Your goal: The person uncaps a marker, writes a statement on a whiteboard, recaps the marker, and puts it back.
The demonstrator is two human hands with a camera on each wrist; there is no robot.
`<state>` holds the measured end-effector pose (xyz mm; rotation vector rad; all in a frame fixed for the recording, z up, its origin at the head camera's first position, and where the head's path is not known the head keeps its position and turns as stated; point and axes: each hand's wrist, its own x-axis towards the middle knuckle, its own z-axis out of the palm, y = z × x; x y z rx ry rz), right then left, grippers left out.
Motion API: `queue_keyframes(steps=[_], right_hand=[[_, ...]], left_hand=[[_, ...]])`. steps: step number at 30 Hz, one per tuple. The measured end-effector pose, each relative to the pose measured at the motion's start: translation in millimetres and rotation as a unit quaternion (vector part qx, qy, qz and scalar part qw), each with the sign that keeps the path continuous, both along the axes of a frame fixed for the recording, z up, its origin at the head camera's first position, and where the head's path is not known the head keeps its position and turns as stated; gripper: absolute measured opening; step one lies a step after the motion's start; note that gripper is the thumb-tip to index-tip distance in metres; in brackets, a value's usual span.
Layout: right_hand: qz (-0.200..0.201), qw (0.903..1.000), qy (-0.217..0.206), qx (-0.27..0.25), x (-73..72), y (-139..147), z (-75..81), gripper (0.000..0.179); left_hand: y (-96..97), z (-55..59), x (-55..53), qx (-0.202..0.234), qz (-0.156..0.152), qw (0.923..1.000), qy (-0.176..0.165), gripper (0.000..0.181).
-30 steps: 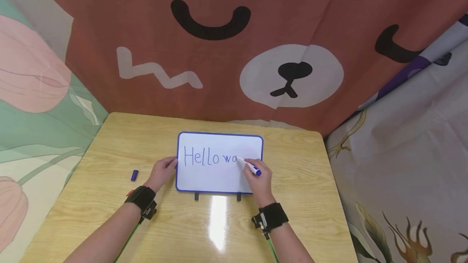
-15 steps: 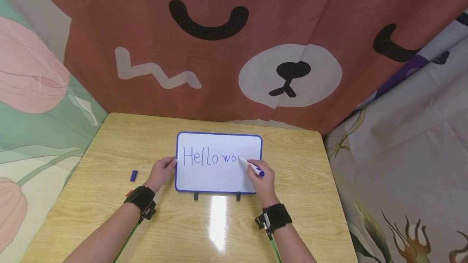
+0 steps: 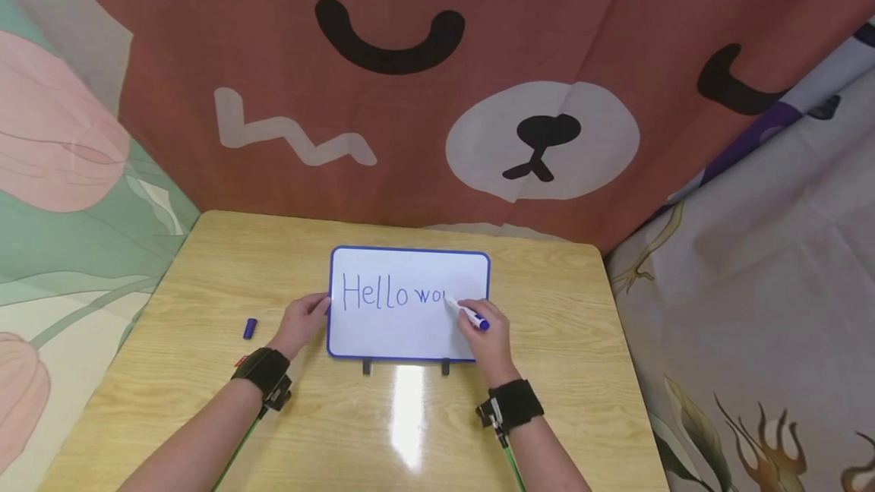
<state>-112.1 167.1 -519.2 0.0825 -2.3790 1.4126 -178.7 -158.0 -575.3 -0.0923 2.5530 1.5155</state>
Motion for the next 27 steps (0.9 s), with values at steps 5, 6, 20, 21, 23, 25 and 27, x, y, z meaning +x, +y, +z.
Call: queue_keyframes(steps=[5, 6, 20, 21, 23, 25, 27], right_hand=[[0.000, 1.0000, -0.001, 0.001, 1.4, 0.5, -2.1, 0.012], [0.001, 1.0000, -0.003, 0.001, 1.6, 0.5, -2.2, 0.011], [-0.005, 0.9999, 0.008, 0.012, 2.5, -1.8, -0.8, 0.011], [-0.005, 0.9999, 0.009, 0.012, 2.3, -1.7, -1.0, 0.011], [-0.005, 0.9998, 0.009, 0.014, 0.7, -0.9, -4.3, 0.012], [-0.007, 0.9998, 0.007, 0.015, -2.5, 1.6, -12.2, 0.012], [-0.010, 0.9999, 0.006, 0.013, -5.7, 4.5, -20.5, 0.013]], left_hand=[[0.2, -0.3, 0.0, -0.001, 0.000, 1.0000, 0.000, 0.038], [0.3, -0.5, -0.1, -0.002, 0.000, 1.0000, 0.001, 0.038], [1.0, 0.2, 1.0, -0.003, 0.000, 1.0000, 0.006, 0.037], [0.9, 0.0, 1.0, -0.002, 0.000, 1.0000, 0.007, 0.037], [0.6, -0.4, 0.8, 0.000, -0.001, 1.0000, 0.007, 0.037], [0.3, -0.7, 0.7, 0.002, -0.001, 1.0000, 0.006, 0.037], [0.0, -0.6, 0.5, 0.003, 0.000, 1.0000, 0.004, 0.037]])
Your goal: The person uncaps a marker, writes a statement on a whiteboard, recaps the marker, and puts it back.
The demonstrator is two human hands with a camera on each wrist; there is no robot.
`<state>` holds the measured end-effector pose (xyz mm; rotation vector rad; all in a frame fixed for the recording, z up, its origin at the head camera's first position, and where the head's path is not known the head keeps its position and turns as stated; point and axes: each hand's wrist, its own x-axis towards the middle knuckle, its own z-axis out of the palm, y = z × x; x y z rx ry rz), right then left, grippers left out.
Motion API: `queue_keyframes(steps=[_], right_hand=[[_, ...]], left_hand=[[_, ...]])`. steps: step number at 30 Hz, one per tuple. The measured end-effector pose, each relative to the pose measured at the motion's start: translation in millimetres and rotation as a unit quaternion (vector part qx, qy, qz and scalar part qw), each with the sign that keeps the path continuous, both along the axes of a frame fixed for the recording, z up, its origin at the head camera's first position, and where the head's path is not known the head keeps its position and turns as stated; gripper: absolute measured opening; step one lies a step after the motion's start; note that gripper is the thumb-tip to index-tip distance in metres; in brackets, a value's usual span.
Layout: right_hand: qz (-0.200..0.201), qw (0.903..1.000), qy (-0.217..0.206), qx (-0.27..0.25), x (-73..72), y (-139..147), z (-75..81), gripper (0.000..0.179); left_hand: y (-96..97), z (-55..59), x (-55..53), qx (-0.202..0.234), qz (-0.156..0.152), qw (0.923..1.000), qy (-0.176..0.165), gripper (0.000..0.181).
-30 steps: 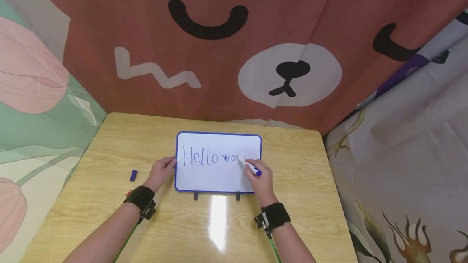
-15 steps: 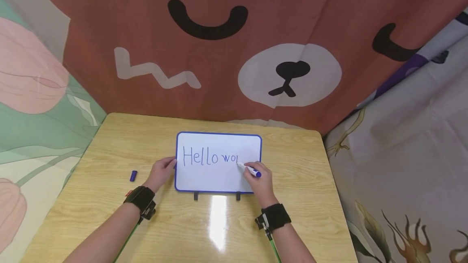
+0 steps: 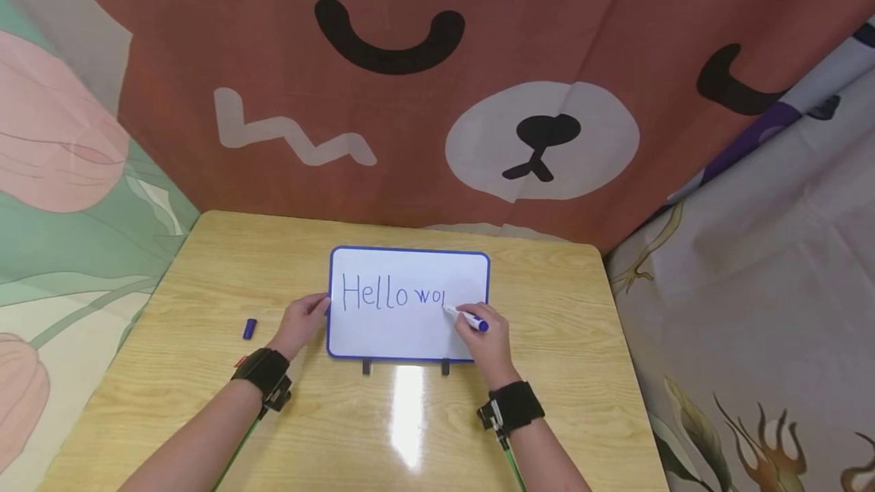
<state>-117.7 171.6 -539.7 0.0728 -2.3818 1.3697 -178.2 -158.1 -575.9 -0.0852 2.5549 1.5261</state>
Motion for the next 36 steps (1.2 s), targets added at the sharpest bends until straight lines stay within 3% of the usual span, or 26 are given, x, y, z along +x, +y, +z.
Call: queue_keyframes(steps=[6, 14, 20, 33, 36], right_hand=[[-0.003, 0.9999, 0.000, -0.012, -5.3, 5.0, -12.8, 0.014], [-0.006, 1.0000, 0.002, 0.006, -7.2, 3.5, -8.0, 0.013], [-0.006, 0.9999, -0.004, -0.009, -9.1, 2.5, -3.9, 0.014], [-0.021, 0.9987, 0.045, -0.012, -10.2, 4.8, -4.3, 0.015], [-0.023, 0.9989, 0.041, -0.009, -10.9, 5.3, -4.3, 0.015]], left_hand=[[-0.2, 0.0, 0.1, -0.001, -0.001, 1.0000, 0.002, 0.037], [0.6, 1.8, 1.2, 0.003, -0.002, 1.0000, -0.001, 0.037], [-0.4, 0.2, 0.7, 0.001, -0.004, 1.0000, 0.006, 0.036], [-0.1, 0.3, 0.7, -0.006, -0.002, 0.9999, 0.009, 0.036], [-0.1, 0.1, 0.5, -0.005, -0.002, 1.0000, 0.008, 0.037]])
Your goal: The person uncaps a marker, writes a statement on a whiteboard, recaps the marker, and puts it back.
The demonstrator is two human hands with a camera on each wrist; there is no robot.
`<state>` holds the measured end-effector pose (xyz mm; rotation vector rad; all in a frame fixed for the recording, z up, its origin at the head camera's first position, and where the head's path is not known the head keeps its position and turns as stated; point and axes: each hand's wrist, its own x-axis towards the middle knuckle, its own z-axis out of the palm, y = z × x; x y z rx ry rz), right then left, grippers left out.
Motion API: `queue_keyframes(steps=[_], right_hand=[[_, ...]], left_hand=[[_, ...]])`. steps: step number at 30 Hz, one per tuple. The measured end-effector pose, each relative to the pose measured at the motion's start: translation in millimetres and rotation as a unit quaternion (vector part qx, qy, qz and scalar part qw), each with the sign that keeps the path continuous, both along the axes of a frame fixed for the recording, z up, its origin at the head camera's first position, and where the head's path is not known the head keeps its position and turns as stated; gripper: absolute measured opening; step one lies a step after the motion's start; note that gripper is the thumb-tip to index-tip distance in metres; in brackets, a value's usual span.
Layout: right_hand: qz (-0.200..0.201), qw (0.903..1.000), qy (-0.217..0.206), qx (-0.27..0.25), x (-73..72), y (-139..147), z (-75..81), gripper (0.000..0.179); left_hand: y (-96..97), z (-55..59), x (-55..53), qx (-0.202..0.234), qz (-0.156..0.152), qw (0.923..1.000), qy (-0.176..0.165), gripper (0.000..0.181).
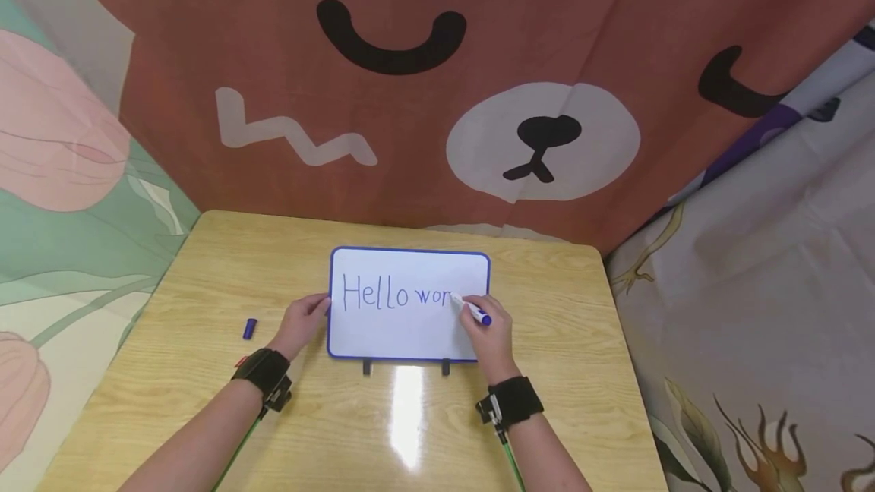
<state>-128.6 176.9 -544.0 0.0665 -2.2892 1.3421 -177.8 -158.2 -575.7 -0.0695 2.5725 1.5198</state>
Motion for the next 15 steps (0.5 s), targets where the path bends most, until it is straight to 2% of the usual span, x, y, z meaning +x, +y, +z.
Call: queue_keyframes(steps=[4, 10, 15], right_hand=[[0.009, 0.9998, -0.016, -0.009, 0.0, 2.6, -0.8, 0.015], [0.006, 0.9975, -0.006, -0.070, 3.0, 11.5, 1.5, 0.012], [-0.001, 0.9975, -0.019, -0.068, 3.2, 18.0, 4.0, 0.012]], left_hand=[[-0.5, -1.4, -0.6, 0.004, 0.004, 1.0000, -0.003, 0.037], [-1.6, -4.3, -2.6, 0.003, -0.002, 1.0000, -0.006, 0.039], [-1.6, -5.9, -3.7, 0.003, -0.005, 1.0000, 0.003, 0.038]])
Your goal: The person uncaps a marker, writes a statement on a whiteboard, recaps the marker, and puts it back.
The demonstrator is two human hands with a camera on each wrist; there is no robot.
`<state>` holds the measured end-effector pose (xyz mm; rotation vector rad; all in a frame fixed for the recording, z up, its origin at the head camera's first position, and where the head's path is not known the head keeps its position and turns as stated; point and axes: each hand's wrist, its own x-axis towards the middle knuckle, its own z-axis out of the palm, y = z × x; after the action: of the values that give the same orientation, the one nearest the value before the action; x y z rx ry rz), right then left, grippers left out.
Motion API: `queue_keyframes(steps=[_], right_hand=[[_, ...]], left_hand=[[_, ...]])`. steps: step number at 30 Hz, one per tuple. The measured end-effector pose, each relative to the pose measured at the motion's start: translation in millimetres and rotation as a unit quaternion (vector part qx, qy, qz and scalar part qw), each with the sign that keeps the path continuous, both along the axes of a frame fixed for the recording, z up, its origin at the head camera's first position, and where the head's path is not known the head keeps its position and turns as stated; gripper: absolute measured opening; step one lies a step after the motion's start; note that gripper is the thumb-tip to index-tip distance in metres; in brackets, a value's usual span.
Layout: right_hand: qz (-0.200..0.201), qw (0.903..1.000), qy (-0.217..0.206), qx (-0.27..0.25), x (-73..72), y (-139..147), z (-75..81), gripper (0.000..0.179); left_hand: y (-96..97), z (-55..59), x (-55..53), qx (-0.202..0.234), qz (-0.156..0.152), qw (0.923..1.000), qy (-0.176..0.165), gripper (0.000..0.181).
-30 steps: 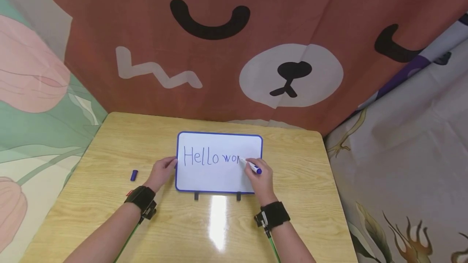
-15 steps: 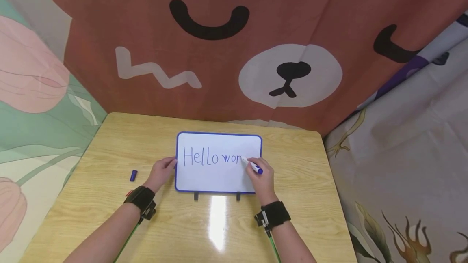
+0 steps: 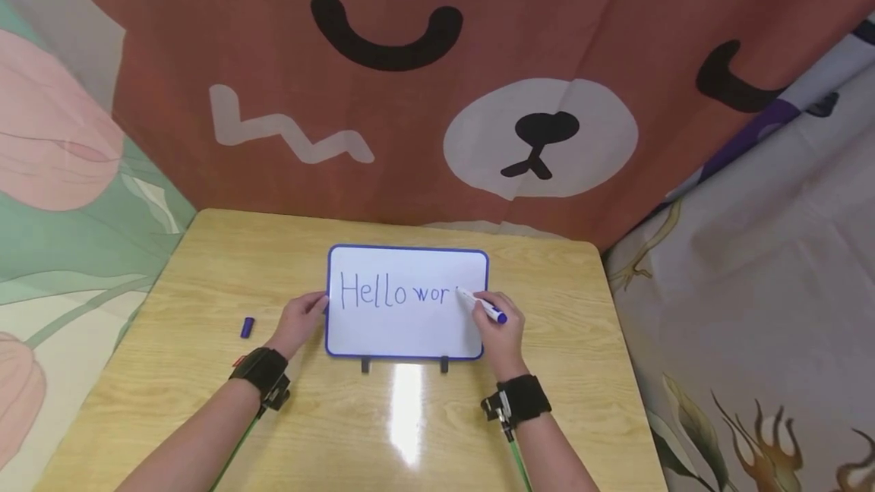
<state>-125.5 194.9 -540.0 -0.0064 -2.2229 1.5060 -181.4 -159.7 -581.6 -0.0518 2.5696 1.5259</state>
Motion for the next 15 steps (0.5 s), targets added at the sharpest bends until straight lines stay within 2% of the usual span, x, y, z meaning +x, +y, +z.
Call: queue_keyframes(steps=[9, 15], right_hand=[[0.020, 0.9995, -0.012, 0.019, 6.9, -10.7, 28.3, 0.018], [0.012, 0.9989, -0.019, 0.041, 6.0, -13.5, 30.5, 0.018]], left_hand=[[0.0, 0.5, 1.0, 0.001, 0.003, 1.0000, 0.008, 0.037], [0.4, 1.4, 0.8, -0.003, 0.001, 1.0000, 0.008, 0.037]])
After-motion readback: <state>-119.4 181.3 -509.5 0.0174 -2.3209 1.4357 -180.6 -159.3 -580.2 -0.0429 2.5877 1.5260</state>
